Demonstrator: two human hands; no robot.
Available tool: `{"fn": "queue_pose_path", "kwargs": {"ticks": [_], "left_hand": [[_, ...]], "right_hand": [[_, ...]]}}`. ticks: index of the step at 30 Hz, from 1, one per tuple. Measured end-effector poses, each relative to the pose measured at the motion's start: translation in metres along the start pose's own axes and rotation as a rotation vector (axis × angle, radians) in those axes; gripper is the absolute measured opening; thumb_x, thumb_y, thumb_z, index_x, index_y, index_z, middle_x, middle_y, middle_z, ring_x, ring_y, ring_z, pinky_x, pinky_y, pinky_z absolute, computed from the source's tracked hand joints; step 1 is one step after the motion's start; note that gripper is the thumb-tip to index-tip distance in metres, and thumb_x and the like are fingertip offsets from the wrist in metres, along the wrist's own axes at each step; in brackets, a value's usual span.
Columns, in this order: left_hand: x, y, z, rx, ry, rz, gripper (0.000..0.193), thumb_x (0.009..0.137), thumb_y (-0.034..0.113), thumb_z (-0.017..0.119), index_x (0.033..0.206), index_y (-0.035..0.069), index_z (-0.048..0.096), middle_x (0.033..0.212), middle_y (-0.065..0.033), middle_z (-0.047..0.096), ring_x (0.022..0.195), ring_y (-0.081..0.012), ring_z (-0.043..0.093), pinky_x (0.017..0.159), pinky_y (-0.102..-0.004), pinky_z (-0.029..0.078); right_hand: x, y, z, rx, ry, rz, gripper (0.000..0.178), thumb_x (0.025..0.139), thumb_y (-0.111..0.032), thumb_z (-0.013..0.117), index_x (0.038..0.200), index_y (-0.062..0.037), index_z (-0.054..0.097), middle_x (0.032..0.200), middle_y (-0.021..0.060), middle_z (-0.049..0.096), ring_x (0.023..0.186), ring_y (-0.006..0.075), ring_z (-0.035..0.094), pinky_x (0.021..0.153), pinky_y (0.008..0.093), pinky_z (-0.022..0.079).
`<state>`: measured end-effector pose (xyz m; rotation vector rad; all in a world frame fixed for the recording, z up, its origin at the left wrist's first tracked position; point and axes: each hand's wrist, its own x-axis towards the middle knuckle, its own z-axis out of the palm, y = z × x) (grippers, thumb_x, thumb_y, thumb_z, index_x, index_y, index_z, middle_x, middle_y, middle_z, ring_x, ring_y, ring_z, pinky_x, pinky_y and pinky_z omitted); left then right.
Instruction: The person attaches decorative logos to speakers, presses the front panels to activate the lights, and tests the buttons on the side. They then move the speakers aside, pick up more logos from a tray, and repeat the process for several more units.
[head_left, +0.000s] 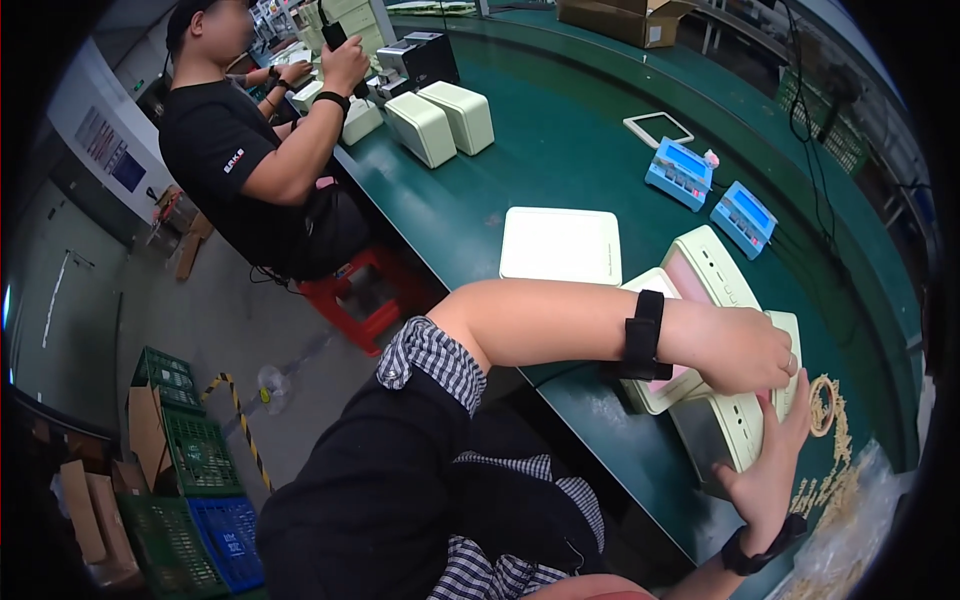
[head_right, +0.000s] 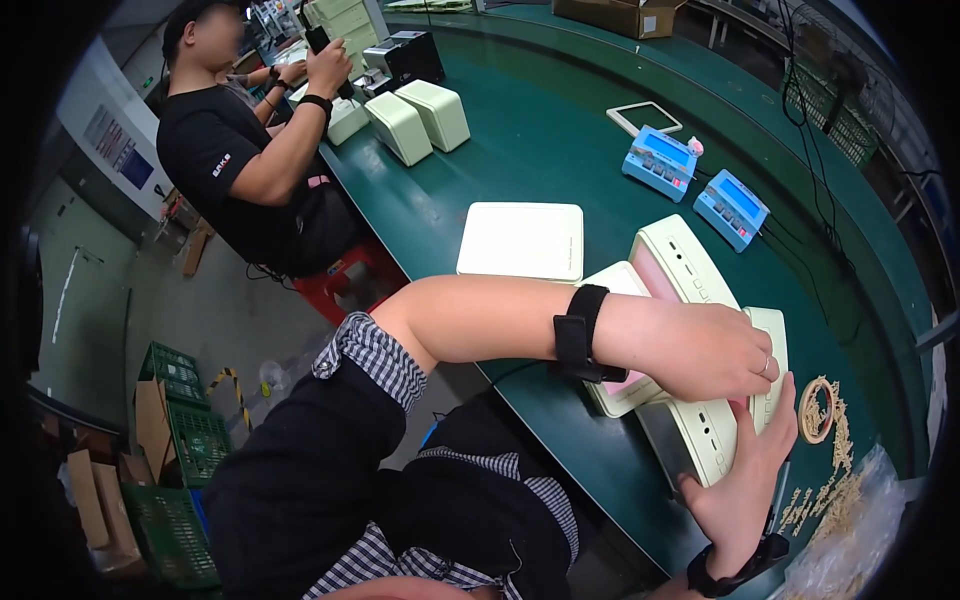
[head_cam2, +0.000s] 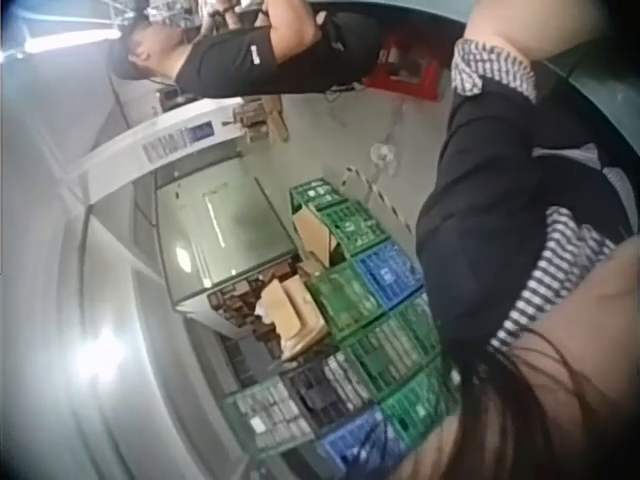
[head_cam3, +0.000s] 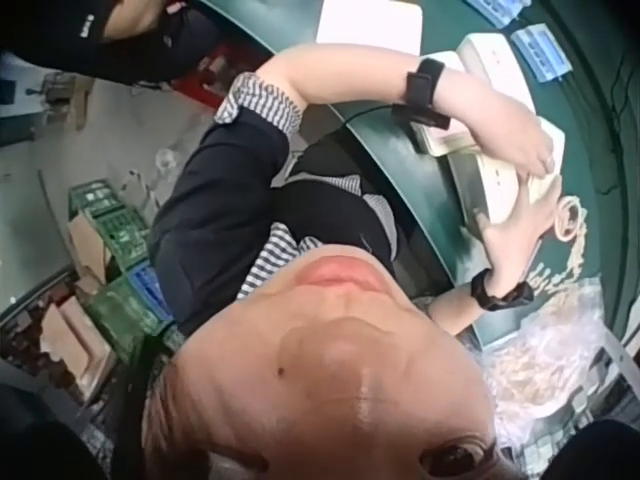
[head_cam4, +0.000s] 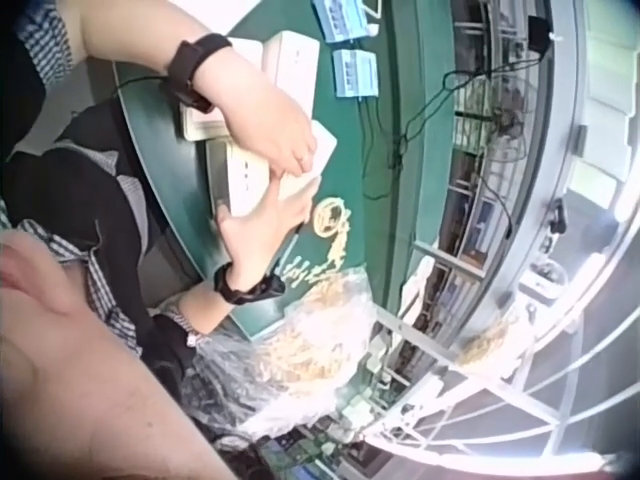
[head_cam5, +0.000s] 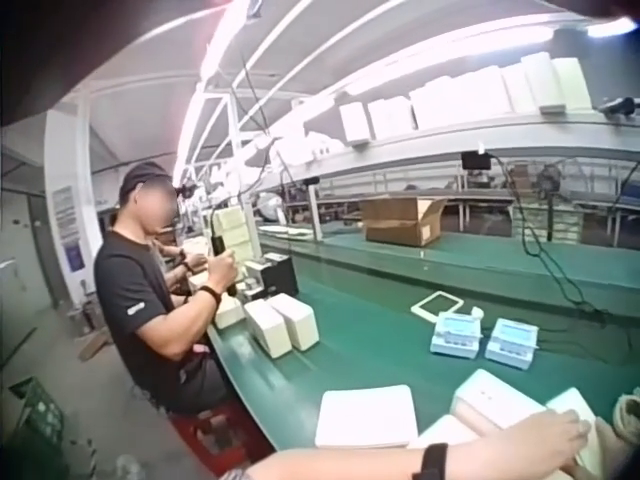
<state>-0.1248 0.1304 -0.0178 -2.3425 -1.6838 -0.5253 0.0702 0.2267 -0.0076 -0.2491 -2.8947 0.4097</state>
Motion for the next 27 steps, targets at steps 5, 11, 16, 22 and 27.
{"fn": "queue_pose_path", "kwargs": {"ticks": [5,11,16,22,27], "left_hand": [[0.0021,-0.0015,0.0036,-0.026,0.052,0.033,0.024,0.082,0.012,0.062,0.103,0.001,0.069,0.107,-0.0065,0.067,0.103,-0.0237,0.06,0.083,-0.0366,0.05],[0.0017,-0.0006,0.0022,-0.042,0.045,0.022,0.027,0.083,0.011,0.06,0.107,0.0,0.067,0.115,-0.0085,0.066,0.108,-0.0238,0.058,0.089,-0.0364,0.049],[0.0014,0.0016,0.001,-0.05,0.037,0.015,0.028,0.084,0.012,0.059,0.108,0.0,0.067,0.116,-0.0092,0.065,0.11,-0.0238,0.058,0.092,-0.0373,0.049],[0.0024,0.0031,0.0,-0.048,0.027,0.001,0.028,0.084,0.011,0.059,0.108,0.0,0.067,0.117,-0.0093,0.065,0.11,-0.0238,0.058,0.092,-0.0373,0.049],[0.0029,0.0027,0.0,-0.035,0.042,0.017,0.028,0.084,0.011,0.06,0.108,0.0,0.067,0.117,-0.0093,0.065,0.111,-0.024,0.058,0.092,-0.0373,0.049]], "right_hand": [[0.0011,0.0005,-0.0029,-0.002,-0.01,0.018,0.087,0.045,-0.009,0.076,0.129,-0.0076,0.055,0.157,0.0255,0.017,0.139,0.0474,0.024,0.113,0.0508,0.028],[0.0021,-0.0027,-0.0052,0.025,-0.025,0.059,0.093,0.043,-0.014,0.075,0.134,-0.0095,0.054,0.158,0.025,0.019,0.145,0.0448,0.019,0.117,0.0486,0.023],[0.0015,-0.0038,-0.0043,0.023,-0.033,0.074,0.093,0.043,-0.014,0.075,0.134,-0.0097,0.054,0.158,0.0251,0.018,0.144,0.0455,0.02,0.117,0.0488,0.023],[0.0013,-0.0009,-0.0038,0.019,-0.021,0.064,0.093,0.044,-0.014,0.075,0.134,-0.01,0.055,0.158,0.0253,0.019,0.144,0.0452,0.02,0.117,0.0485,0.023],[0.0006,-0.0022,-0.0037,0.025,0.016,0.037,0.082,0.044,-0.01,0.076,0.124,-0.0099,0.059,0.156,0.0256,0.018,0.138,0.0486,0.025,0.112,0.0518,0.03]]}}
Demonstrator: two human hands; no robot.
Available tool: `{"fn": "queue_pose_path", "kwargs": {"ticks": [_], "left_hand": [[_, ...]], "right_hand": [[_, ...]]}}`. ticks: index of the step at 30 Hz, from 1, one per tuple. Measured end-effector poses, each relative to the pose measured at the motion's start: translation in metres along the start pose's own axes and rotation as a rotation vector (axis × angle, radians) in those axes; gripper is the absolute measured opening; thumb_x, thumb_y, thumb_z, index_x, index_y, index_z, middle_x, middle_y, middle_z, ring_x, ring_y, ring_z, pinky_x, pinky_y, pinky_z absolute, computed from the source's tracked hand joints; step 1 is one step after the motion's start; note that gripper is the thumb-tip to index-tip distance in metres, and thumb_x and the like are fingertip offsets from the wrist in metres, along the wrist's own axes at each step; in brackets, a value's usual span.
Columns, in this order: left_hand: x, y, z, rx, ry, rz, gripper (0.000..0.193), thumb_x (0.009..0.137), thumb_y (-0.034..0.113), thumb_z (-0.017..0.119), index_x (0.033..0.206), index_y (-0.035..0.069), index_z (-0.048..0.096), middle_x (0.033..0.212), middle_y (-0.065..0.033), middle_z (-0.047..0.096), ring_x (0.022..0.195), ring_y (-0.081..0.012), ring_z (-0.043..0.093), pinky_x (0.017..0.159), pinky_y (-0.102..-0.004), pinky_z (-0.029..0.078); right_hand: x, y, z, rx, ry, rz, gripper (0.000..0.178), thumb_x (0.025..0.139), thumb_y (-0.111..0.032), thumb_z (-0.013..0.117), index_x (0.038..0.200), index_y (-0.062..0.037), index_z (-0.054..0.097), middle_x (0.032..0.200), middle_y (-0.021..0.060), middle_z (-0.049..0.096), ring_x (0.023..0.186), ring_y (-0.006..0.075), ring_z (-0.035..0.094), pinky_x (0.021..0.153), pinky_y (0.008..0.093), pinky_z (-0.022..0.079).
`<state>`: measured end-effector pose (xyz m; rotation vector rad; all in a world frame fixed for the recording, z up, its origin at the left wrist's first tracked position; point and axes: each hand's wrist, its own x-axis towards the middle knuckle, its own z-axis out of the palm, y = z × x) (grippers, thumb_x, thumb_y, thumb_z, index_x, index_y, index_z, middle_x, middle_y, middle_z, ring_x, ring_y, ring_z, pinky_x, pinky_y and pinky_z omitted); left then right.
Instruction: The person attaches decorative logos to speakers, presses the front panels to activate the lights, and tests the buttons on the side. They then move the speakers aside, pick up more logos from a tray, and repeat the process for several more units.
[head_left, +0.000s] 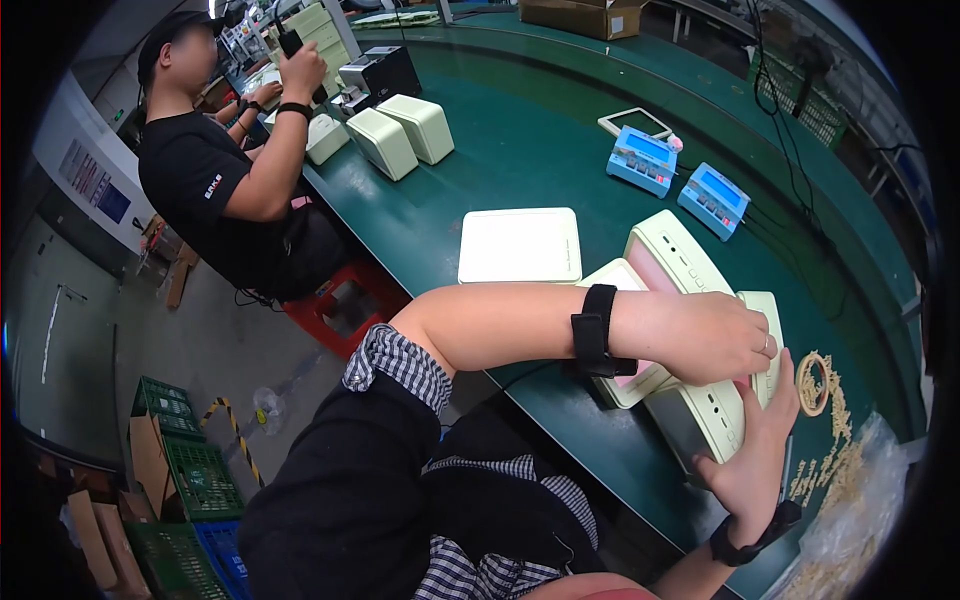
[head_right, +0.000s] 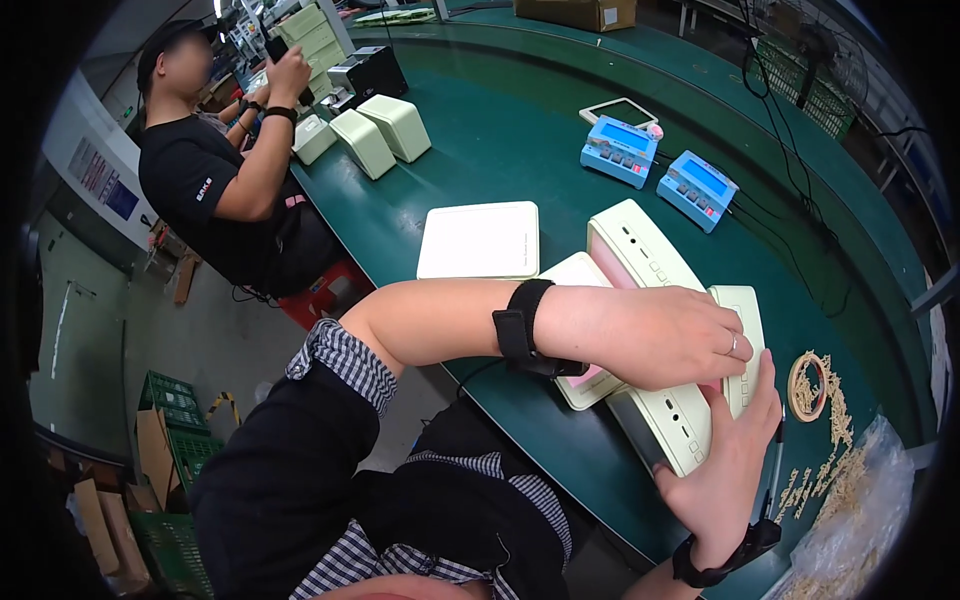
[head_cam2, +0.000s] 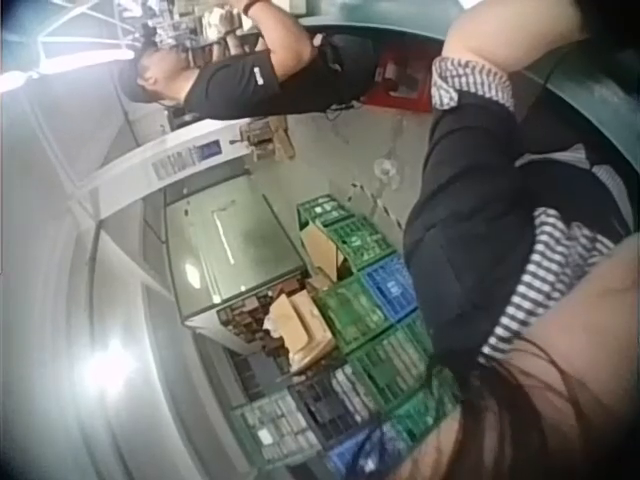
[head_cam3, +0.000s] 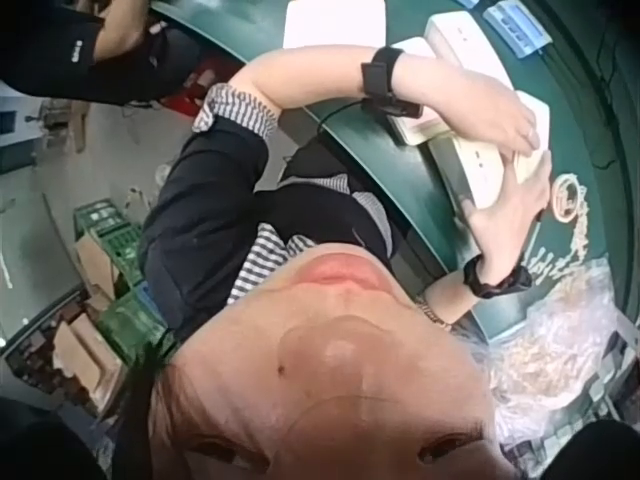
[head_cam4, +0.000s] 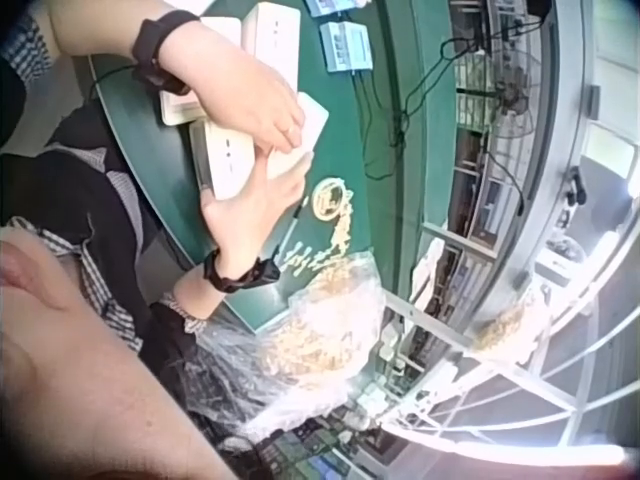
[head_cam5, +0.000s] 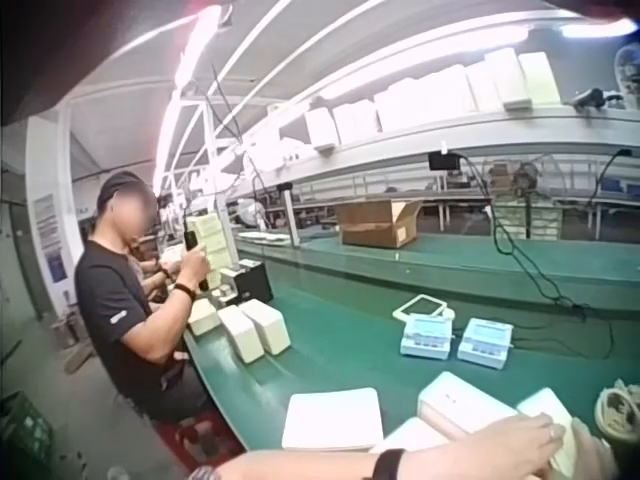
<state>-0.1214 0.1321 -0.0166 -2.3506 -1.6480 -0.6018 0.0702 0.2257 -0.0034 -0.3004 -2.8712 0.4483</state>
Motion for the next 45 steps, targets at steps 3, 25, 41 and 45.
{"fn": "queue_pose_path", "kwargs": {"ticks": [3,25,41,45], "left_hand": [[-0.001,0.0,0.002,0.012,0.002,-0.002,0.028,0.084,0.012,0.06,0.108,0.0,0.067,0.118,-0.0094,0.065,0.112,-0.0242,0.058,0.093,-0.0373,0.049],[-0.004,0.001,-0.001,-0.017,-0.021,-0.05,0.035,0.083,0.01,0.059,0.116,0.0,0.064,0.123,-0.0104,0.063,0.114,-0.0264,0.058,0.095,-0.0369,0.049],[-0.012,-0.017,-0.012,0.153,0.06,0.028,0.048,0.079,0.011,0.068,0.126,0.002,0.06,0.129,-0.0134,0.061,0.121,-0.0303,0.055,0.098,-0.0383,0.048],[-0.047,-0.063,-0.046,0.219,0.037,-0.073,0.063,0.078,0.018,0.074,0.136,0.004,0.054,0.132,-0.015,0.059,0.122,-0.0325,0.055,0.101,-0.0396,0.046]], "right_hand": [[0.0,0.0,0.002,-0.01,-0.002,-0.002,0.082,0.044,-0.011,0.076,0.124,-0.0097,0.059,0.156,0.0259,0.019,0.138,0.0488,0.026,0.112,0.0518,0.03],[0.001,0.0,0.0,-0.021,-0.041,0.036,0.085,0.045,-0.017,0.079,0.128,-0.009,0.06,0.157,0.0271,0.019,0.141,0.0475,0.023,0.115,0.0504,0.027],[-0.003,0.011,0.001,0.019,0.018,0.046,0.079,0.048,-0.021,0.081,0.124,-0.0075,0.061,0.153,0.0333,0.019,0.142,0.05,0.021,0.115,0.0518,0.028],[-0.002,0.014,-0.008,0.07,-0.041,0.167,0.075,0.048,-0.022,0.082,0.118,-0.0039,0.063,0.149,0.037,0.024,0.141,0.0518,0.024,0.115,0.0514,0.028]]}}
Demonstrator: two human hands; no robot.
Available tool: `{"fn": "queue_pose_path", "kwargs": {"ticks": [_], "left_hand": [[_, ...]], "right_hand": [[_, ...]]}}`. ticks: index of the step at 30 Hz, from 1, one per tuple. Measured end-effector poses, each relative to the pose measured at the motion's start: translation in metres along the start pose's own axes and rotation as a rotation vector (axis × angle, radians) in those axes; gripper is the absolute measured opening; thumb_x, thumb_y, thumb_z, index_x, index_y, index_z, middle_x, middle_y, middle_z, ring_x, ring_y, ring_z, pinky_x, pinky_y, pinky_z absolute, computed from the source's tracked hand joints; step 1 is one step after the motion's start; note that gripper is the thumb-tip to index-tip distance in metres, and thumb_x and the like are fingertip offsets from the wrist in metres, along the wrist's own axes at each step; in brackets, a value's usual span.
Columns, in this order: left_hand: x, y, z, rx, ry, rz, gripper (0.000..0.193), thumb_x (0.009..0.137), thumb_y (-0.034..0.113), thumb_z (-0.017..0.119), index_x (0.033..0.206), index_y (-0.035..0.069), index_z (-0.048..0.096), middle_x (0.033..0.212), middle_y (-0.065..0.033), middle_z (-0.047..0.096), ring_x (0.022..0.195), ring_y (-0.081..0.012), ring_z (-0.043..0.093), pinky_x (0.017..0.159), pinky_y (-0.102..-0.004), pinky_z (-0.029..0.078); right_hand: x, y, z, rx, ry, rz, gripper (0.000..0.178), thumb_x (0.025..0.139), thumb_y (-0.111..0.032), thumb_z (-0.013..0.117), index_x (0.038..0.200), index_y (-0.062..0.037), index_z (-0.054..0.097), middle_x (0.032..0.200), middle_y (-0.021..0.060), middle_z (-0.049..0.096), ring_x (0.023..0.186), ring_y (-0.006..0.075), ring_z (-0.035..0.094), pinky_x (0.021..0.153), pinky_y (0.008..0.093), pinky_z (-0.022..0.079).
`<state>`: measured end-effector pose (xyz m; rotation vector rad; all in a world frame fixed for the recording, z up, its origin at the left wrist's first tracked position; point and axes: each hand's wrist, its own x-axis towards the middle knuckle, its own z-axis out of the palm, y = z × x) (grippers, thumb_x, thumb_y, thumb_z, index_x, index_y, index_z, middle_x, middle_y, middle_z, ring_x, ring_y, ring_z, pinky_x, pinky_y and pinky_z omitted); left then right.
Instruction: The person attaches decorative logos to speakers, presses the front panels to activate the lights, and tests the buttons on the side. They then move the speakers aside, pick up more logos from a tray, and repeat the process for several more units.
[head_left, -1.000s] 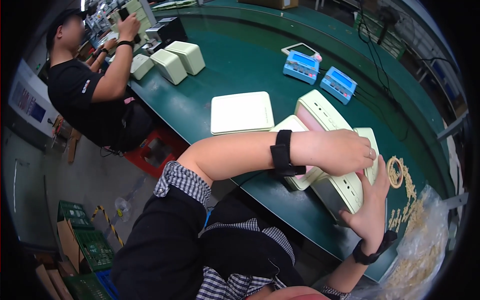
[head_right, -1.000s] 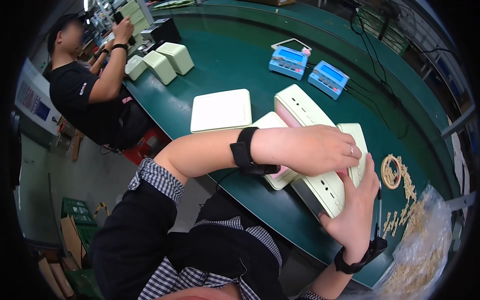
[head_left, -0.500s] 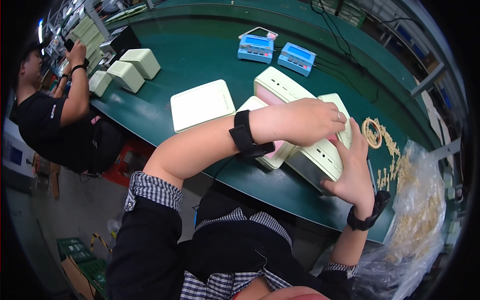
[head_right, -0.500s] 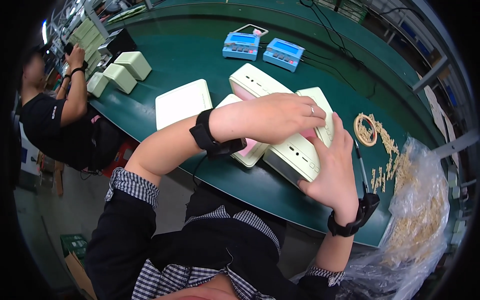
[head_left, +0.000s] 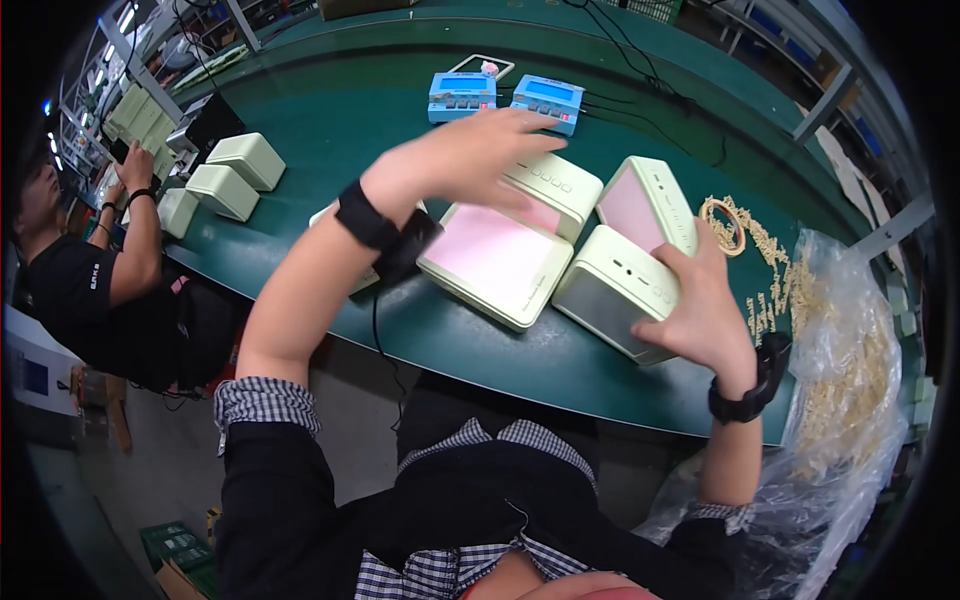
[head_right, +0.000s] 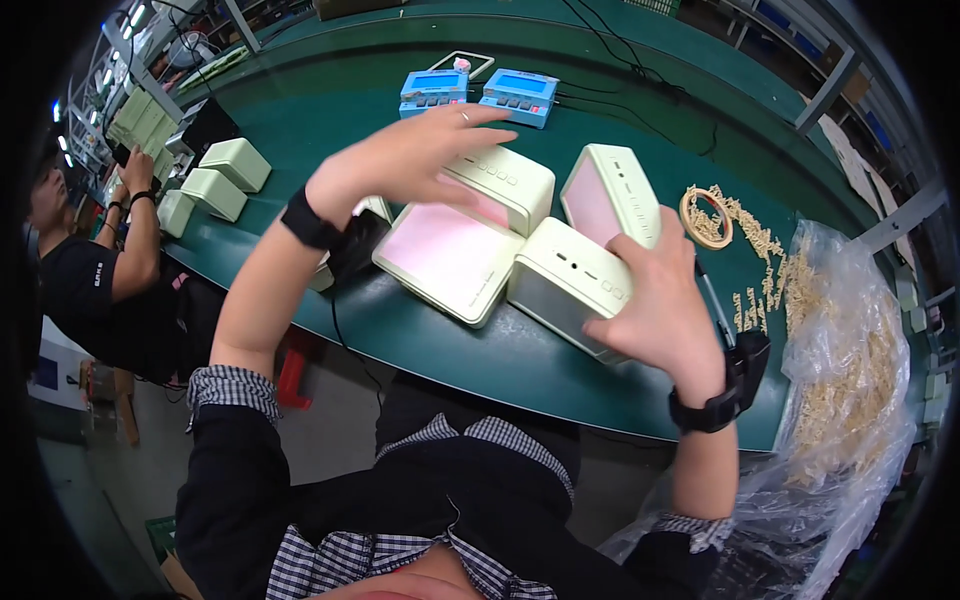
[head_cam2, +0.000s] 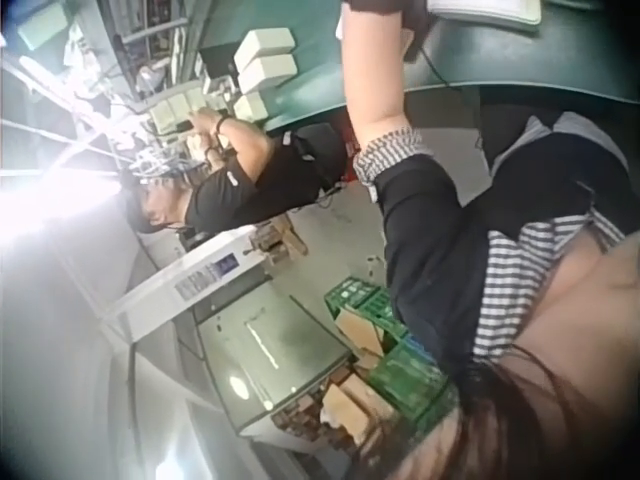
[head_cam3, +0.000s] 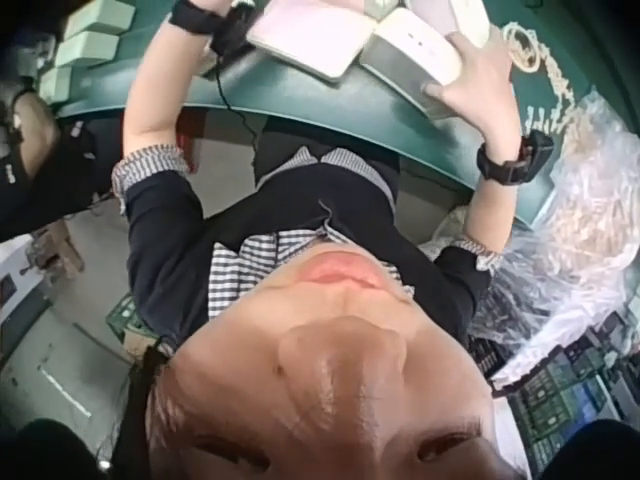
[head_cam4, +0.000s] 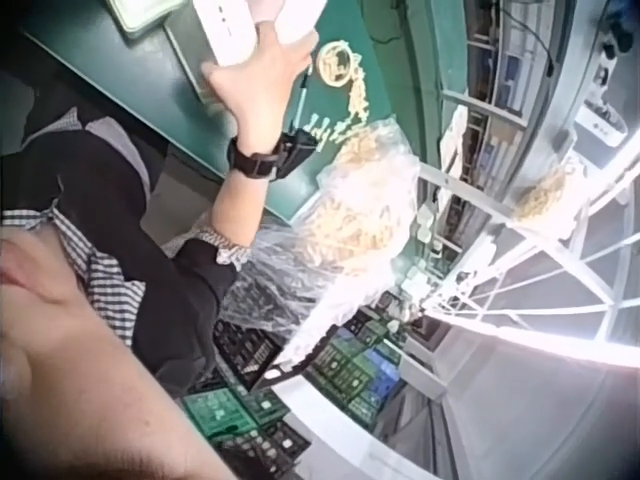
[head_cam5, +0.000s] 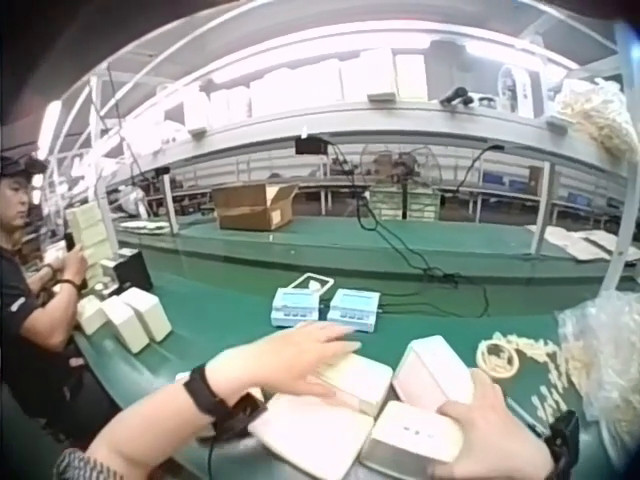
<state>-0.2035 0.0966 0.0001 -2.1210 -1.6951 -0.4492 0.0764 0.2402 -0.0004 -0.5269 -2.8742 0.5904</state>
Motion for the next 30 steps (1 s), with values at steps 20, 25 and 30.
{"fn": "queue_pose_path", "kwargs": {"ticks": [20,25,30], "left_hand": [[-0.03,0.012,-0.009,-0.214,-0.374,-0.155,0.079,0.084,0.047,0.069,0.147,0.009,0.041,0.15,-0.0195,0.039,0.136,-0.0379,0.04,0.111,-0.0485,0.035],[-0.075,0.087,0.0,-0.185,-0.476,-0.237,0.082,0.082,0.051,0.069,0.147,0.009,0.04,0.154,-0.0174,0.035,0.144,-0.0342,0.031,0.115,-0.0518,0.027],[-0.092,0.092,0.002,-0.279,-0.348,-0.34,0.086,0.081,0.053,0.07,0.147,0.007,0.039,0.154,-0.0171,0.035,0.145,-0.0326,0.03,0.114,-0.0512,0.028]], "right_hand": [[0.033,0.114,-0.072,-0.502,0.469,-0.147,0.077,0.058,-0.034,0.079,0.122,0.0047,0.059,0.146,0.0284,0.037,0.132,0.0464,0.038,0.109,0.0498,0.032],[0.152,0.245,-0.109,-0.822,0.593,0.005,0.078,0.062,-0.04,0.079,0.128,-0.0022,0.06,0.14,0.0281,0.047,0.123,0.0424,0.051,0.103,0.0475,0.043],[0.231,0.367,-0.122,-0.982,0.483,0.566,0.084,0.064,-0.059,0.076,0.137,-0.0224,0.057,0.129,0.0233,0.057,0.123,0.0409,0.052,0.101,0.0491,0.045]]}}
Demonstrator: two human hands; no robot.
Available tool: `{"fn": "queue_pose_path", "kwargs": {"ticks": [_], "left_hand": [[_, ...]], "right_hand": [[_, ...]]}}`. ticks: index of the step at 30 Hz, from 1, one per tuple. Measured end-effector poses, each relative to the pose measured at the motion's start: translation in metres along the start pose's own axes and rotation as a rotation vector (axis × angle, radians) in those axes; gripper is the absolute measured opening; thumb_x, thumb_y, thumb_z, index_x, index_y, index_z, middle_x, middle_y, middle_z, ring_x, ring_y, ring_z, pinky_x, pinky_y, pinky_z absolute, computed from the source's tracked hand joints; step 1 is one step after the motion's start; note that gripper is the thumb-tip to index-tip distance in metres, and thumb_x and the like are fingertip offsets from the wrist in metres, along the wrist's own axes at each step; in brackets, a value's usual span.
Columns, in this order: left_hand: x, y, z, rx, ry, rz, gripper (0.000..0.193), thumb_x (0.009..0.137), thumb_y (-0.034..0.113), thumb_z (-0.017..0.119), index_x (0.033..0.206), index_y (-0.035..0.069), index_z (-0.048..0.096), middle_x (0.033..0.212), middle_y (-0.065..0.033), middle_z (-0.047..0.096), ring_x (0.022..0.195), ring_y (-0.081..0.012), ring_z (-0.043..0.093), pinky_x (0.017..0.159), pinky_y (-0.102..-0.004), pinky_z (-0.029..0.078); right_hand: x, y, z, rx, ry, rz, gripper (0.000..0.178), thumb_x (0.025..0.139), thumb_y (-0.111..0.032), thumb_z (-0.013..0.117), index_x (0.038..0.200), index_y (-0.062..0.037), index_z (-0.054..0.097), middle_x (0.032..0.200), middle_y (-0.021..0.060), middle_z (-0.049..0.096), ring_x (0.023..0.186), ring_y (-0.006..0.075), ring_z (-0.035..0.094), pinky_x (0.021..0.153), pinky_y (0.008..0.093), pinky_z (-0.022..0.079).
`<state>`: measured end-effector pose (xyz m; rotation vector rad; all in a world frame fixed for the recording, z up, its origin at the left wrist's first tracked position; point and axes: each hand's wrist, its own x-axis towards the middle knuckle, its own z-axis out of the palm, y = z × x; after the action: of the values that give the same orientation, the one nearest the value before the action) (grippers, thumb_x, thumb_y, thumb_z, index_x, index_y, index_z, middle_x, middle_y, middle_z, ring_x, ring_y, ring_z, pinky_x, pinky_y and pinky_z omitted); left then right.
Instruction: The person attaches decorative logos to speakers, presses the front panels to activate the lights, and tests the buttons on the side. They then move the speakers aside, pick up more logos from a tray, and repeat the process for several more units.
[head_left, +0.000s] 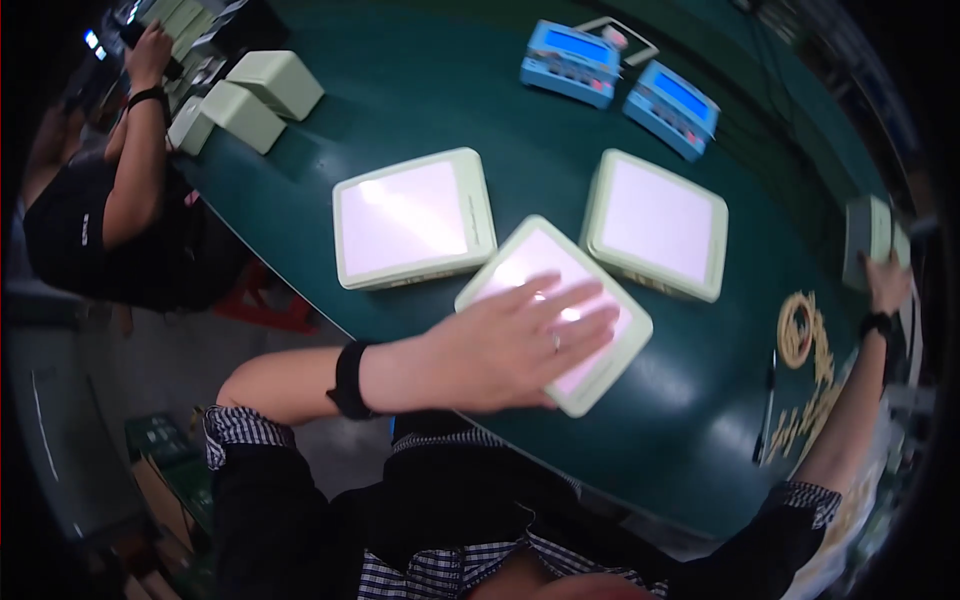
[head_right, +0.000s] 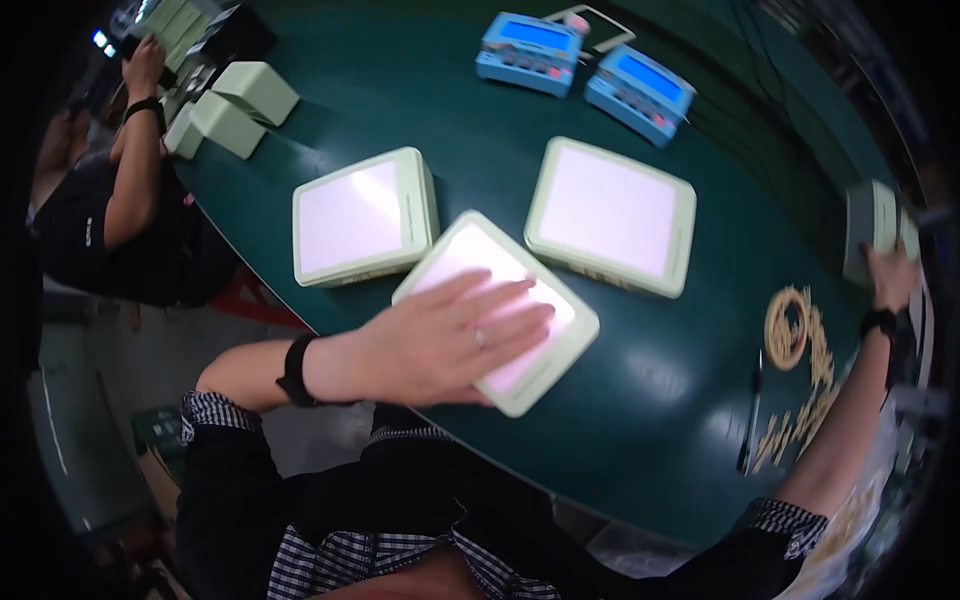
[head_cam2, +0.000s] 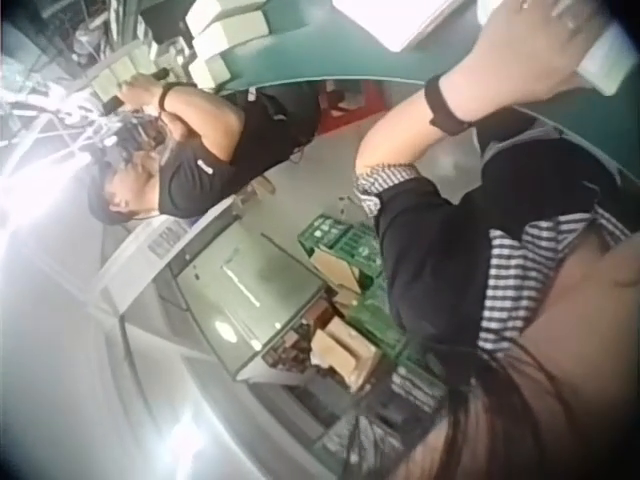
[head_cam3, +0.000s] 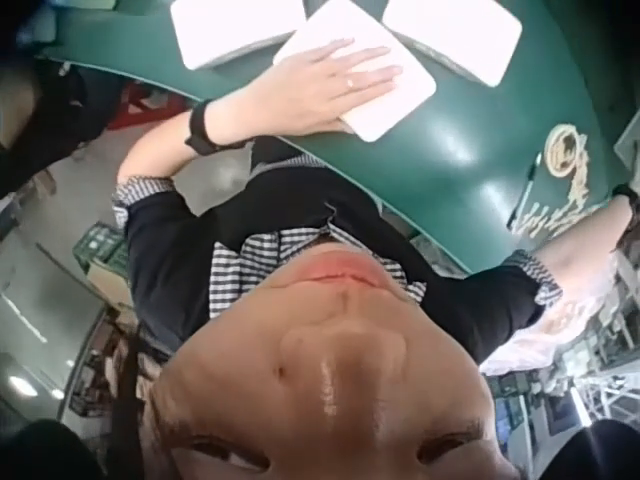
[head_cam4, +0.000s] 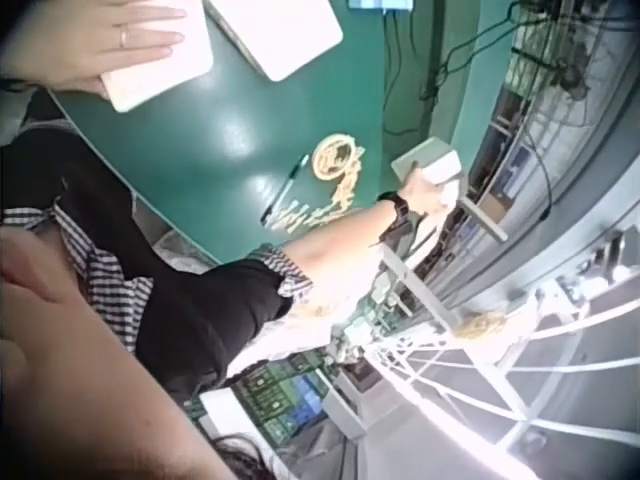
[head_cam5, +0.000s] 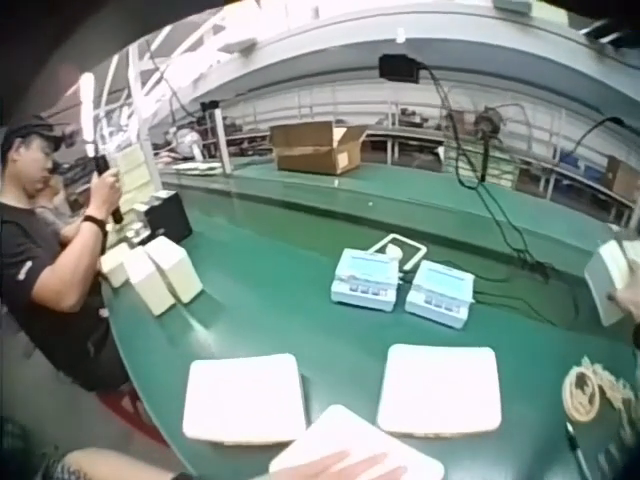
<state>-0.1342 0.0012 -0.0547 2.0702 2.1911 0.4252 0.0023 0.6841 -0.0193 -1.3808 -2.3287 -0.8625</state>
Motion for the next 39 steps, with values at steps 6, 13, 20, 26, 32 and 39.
{"fn": "queue_pose_path", "kwargs": {"ticks": [6,13,20,26,32,39], "left_hand": [[-0.05,-0.035,-0.052,0.261,0.073,-0.622,0.091,0.08,0.054,0.07,0.148,0.004,0.037,0.15,-0.0229,0.038,0.14,-0.0368,0.036,0.111,-0.0575,0.029],[-0.073,-0.077,-0.05,0.253,-0.024,-0.534,0.087,0.073,0.046,0.078,0.148,0.017,0.042,0.154,-0.0131,0.038,0.143,-0.0365,0.033,0.113,-0.0621,0.025],[-0.081,-0.09,-0.071,0.24,-0.14,-0.49,0.077,0.074,0.034,0.077,0.145,0.025,0.046,0.155,-0.0053,0.037,0.144,-0.0366,0.03,0.112,-0.0665,0.023],[-0.057,-0.059,-0.053,-0.012,0.237,-0.702,0.061,0.078,0.011,0.069,0.136,0.016,0.054,0.153,-0.0072,0.04,0.143,-0.0382,0.031,0.113,-0.0674,0.021],[-0.088,-0.056,-0.036,0.209,0.148,-0.631,0.06,0.081,0.024,0.068,0.138,0.013,0.051,0.149,-0.0115,0.044,0.142,-0.0411,0.032,0.112,-0.0645,0.023],[-0.09,-0.044,-0.024,-0.053,0.408,-0.662,0.075,0.076,0.038,0.073,0.143,0.015,0.048,0.145,-0.0277,0.04,0.14,-0.0431,0.033,0.104,-0.0645,0.031]], "right_hand": [[0.029,-0.032,0.079,0.019,-0.402,0.153,0.095,0.064,-0.058,0.072,0.147,-0.0206,0.045,0.144,0.0248,0.047,0.135,0.0397,0.042,0.109,0.0517,0.034],[0.128,0.097,0.219,0.715,-0.466,-0.102,0.08,0.077,-0.047,0.072,0.141,-0.0032,0.05,0.128,0.0217,0.062,0.114,0.038,0.061,0.098,0.0392,0.046],[0.112,0.081,0.21,0.233,-0.225,-0.249,0.068,0.086,-0.037,0.071,0.14,-0.0009,0.049,0.129,0.0249,0.061,0.119,0.0384,0.059,0.099,0.0402,0.045],[0.037,0.025,0.12,0.172,-0.104,-0.205,0.07,0.09,-0.046,0.065,0.142,-0.0025,0.046,0.137,0.0241,0.053,0.127,0.0382,0.051,0.104,0.0419,0.043],[-0.21,-0.155,-0.2,1.176,-0.03,-0.668,0.053,0.095,-0.024,0.063,0.14,-0.0011,0.048,0.143,0.0177,0.05,0.137,0.0288,0.044,0.113,0.0383,0.033],[-0.367,-0.2,-0.309,1.152,-0.437,-0.865,0.101,0.063,-0.031,0.086,0.147,-0.0045,0.037,0.148,0.0222,0.036,0.136,0.0446,0.035,0.112,0.0465,0.033]]}}
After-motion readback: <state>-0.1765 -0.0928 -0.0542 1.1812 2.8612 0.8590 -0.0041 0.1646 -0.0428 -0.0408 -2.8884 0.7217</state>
